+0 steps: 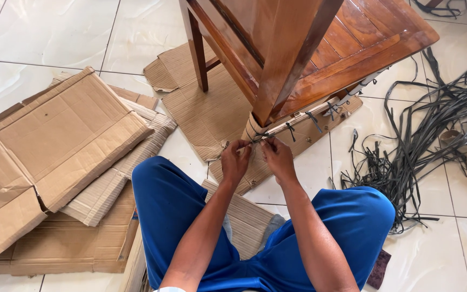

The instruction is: Wrap the legs of a wooden chair with protective cardboard and secure it using string.

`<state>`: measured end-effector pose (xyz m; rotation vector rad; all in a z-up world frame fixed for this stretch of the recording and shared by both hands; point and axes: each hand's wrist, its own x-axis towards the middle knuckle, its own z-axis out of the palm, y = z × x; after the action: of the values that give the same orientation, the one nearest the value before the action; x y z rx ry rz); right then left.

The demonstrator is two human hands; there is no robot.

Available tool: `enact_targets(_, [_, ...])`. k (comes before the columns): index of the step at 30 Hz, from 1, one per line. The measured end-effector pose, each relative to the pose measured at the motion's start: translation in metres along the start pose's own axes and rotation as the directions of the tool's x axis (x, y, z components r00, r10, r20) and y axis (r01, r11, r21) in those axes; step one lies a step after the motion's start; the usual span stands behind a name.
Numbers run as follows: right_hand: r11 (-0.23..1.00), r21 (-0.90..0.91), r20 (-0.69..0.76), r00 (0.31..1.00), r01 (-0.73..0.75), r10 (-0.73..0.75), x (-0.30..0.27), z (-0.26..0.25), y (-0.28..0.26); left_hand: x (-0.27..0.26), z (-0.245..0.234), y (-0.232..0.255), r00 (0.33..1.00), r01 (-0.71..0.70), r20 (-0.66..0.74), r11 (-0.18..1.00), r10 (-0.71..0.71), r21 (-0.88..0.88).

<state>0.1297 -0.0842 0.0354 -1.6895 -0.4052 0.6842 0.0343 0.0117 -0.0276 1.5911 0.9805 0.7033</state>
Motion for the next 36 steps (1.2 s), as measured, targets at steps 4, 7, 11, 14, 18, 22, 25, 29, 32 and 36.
enact_targets(4, [0.979, 0.168, 0.009, 0.994, -0.112, 0.112, 0.018, 0.0, 0.02, 0.0, 0.002, 0.004, 1.0, -0.024, -0.018, 0.999, 0.025, 0.041])
enact_targets(7, [0.95, 0.268, 0.026, 0.987, -0.159, 0.158, 0.018, -0.001, 0.019, -0.001, 0.0, 0.01, 0.998, -0.055, -0.028, 0.997, 0.057, 0.049])
enact_targets(11, [0.891, 0.395, 0.053, 0.974, -0.225, 0.222, 0.02, -0.001, 0.018, 0.001, 0.001, 0.005, 0.993, -0.112, -0.037, 0.991, 0.115, 0.077])
enact_targets(14, [0.857, 0.453, 0.062, 0.968, -0.244, 0.243, 0.023, 0.0, 0.026, 0.002, 0.001, 0.007, 0.99, -0.137, -0.031, 0.987, 0.14, 0.086])
enact_targets(18, [0.837, 0.491, 0.058, 0.968, -0.241, 0.245, 0.022, 0.003, 0.028, 0.004, 0.001, 0.008, 0.986, -0.165, -0.019, 0.98, 0.168, 0.114])
enact_targets(22, [0.851, 0.473, 0.035, 0.97, -0.228, 0.24, 0.02, 0.001, 0.024, 0.002, 0.0, 0.007, 0.983, -0.178, -0.029, 0.982, 0.18, 0.062])
enact_targets(25, [0.862, 0.46, 0.006, 0.972, -0.213, 0.236, 0.023, -0.005, 0.024, -0.001, -0.002, 0.011, 0.981, -0.194, -0.018, 0.979, 0.195, 0.058])
enact_targets(29, [0.809, 0.558, -0.004, 0.975, -0.182, 0.222, 0.026, -0.014, 0.022, -0.006, -0.004, 0.01, 0.984, -0.178, 0.017, 0.983, 0.178, 0.051])
enact_targets(32, [0.774, 0.612, -0.013, 0.976, -0.166, 0.219, 0.028, -0.017, 0.019, -0.011, -0.004, 0.003, 0.985, -0.161, 0.068, 0.985, 0.157, 0.066])
enact_targets(36, [0.693, 0.708, -0.031, 0.974, -0.137, 0.224, 0.019, -0.02, 0.004, -0.014, 0.006, -0.032, 0.973, -0.155, 0.195, 0.979, 0.127, 0.132])
